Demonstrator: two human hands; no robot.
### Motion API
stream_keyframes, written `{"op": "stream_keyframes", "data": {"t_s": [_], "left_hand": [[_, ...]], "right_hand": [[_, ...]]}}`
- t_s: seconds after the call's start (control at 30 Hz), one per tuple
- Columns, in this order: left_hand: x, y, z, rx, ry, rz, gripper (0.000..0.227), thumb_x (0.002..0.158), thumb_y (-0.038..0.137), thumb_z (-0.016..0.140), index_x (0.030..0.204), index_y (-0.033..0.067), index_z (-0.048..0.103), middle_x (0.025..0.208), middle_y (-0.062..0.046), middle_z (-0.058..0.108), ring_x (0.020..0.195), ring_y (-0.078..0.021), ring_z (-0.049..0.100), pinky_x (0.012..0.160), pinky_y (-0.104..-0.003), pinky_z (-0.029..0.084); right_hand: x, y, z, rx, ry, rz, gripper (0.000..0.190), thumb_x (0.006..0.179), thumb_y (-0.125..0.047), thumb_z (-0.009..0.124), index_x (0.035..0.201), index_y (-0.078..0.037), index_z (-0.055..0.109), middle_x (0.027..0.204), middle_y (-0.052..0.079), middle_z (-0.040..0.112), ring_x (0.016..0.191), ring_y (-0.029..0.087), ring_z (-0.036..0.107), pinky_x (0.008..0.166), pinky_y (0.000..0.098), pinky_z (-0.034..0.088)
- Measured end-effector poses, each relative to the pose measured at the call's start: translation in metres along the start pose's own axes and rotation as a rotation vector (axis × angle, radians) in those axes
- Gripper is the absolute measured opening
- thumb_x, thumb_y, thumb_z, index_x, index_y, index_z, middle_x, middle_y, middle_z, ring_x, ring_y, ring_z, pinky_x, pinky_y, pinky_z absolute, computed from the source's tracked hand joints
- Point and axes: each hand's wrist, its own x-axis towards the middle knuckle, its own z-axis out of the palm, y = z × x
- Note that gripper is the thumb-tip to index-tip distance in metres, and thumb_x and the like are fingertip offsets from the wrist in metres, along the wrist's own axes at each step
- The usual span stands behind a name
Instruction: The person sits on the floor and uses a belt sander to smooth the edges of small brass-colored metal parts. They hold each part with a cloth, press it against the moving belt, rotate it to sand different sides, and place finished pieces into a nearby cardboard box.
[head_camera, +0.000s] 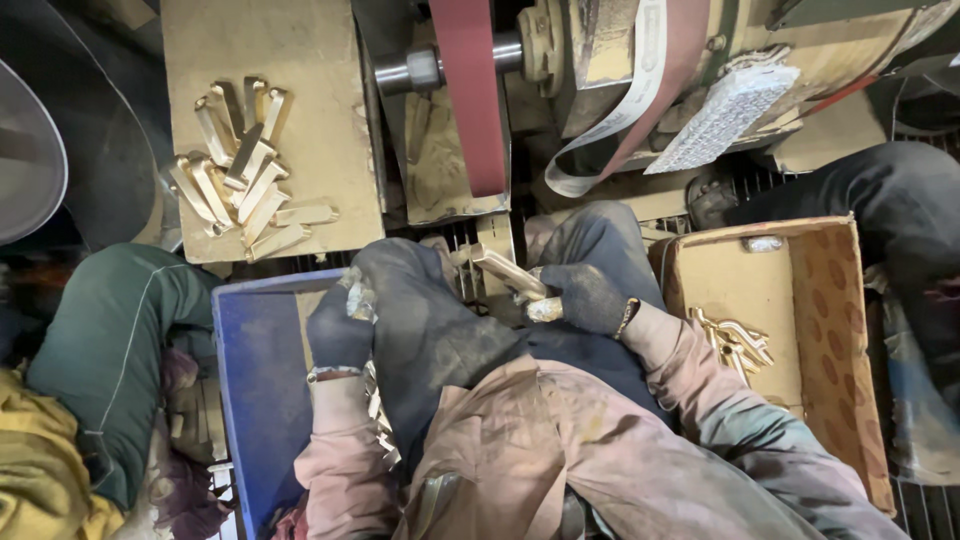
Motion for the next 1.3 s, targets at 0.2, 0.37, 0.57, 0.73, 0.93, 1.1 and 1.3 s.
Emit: {"op": "stream_keyframes", "data": {"t_s": [0.2, 0.37, 0.57, 0.73, 0.93, 1.1, 1.3], "left_hand": [[0.000, 0.052, 0.033, -0.531, -0.418, 0.474, 0.063, 0.086, -0.001, 0.074, 0.143, -0.0108, 0.048, 0.127, -0.016, 0.066, 0.108, -0.0148, 0.065, 0.093, -0.028, 0.053], [0.007, 0.082, 0.077, -0.666, -0.617, 0.252, 0.045, 0.095, 0.000, 0.068, 0.139, -0.0070, 0.060, 0.120, -0.012, 0.074, 0.106, -0.0145, 0.070, 0.091, -0.027, 0.058], [0.048, 0.061, 0.114, -0.977, -0.746, -0.230, 0.040, 0.095, 0.000, 0.061, 0.134, -0.0046, 0.062, 0.119, -0.010, 0.073, 0.104, -0.0143, 0.072, 0.087, -0.028, 0.060], [0.084, 0.028, 0.160, -0.973, -0.690, -0.160, 0.031, 0.099, 0.003, 0.058, 0.126, -0.0076, 0.067, 0.115, -0.012, 0.075, 0.101, -0.0179, 0.073, 0.087, -0.030, 0.060], [0.093, 0.003, 0.191, -0.811, -0.677, -0.049, 0.024, 0.097, -0.001, 0.065, 0.120, -0.0070, 0.071, 0.110, -0.012, 0.076, 0.100, -0.0181, 0.072, 0.088, -0.029, 0.059], [0.094, 0.001, 0.201, -0.926, -0.685, -0.197, 0.024, 0.096, 0.001, 0.066, 0.118, -0.0076, 0.071, 0.106, -0.013, 0.076, 0.095, -0.0207, 0.074, 0.084, -0.032, 0.061], [0.099, 0.006, 0.198, -1.023, -0.703, -0.255, 0.025, 0.098, 0.005, 0.064, 0.119, -0.0067, 0.068, 0.104, -0.013, 0.074, 0.090, -0.0200, 0.073, 0.078, -0.031, 0.060]], "right_hand": [[0.012, 0.012, 0.010, -0.057, -0.019, -0.041, 0.042, 0.080, -0.041, 0.081, 0.110, -0.012, 0.076, 0.092, 0.012, 0.078, 0.083, 0.027, 0.077, 0.073, 0.0377, 0.059], [0.028, 0.041, 0.026, -0.207, -0.034, -0.137, 0.042, 0.078, -0.043, 0.084, 0.097, -0.007, 0.072, 0.087, 0.016, 0.074, 0.078, 0.035, 0.072, 0.069, 0.0436, 0.056], [0.057, 0.079, 0.037, -0.263, 0.018, -0.059, 0.046, 0.079, -0.044, 0.083, 0.098, -0.004, 0.069, 0.092, 0.021, 0.072, 0.086, 0.040, 0.070, 0.073, 0.0487, 0.054], [0.077, 0.097, 0.045, -0.286, 0.032, 0.050, 0.043, 0.082, -0.038, 0.082, 0.102, -0.002, 0.068, 0.096, 0.025, 0.070, 0.091, 0.044, 0.067, 0.077, 0.0534, 0.051], [0.077, 0.106, 0.048, -0.274, -0.014, 0.111, 0.042, 0.083, -0.031, 0.077, 0.114, -0.004, 0.068, 0.095, 0.026, 0.069, 0.087, 0.043, 0.069, 0.074, 0.0513, 0.054], [0.074, 0.113, 0.047, -0.193, -0.023, -0.059, 0.032, 0.087, -0.024, 0.073, 0.111, -0.003, 0.072, 0.096, 0.021, 0.075, 0.090, 0.038, 0.072, 0.077, 0.0461, 0.056], [0.075, 0.109, 0.036, 0.129, -0.191, 0.020, 0.031, 0.092, -0.022, 0.068, 0.116, -0.003, 0.074, 0.100, 0.013, 0.079, 0.089, 0.021, 0.078, 0.080, 0.0330, 0.059]]}}
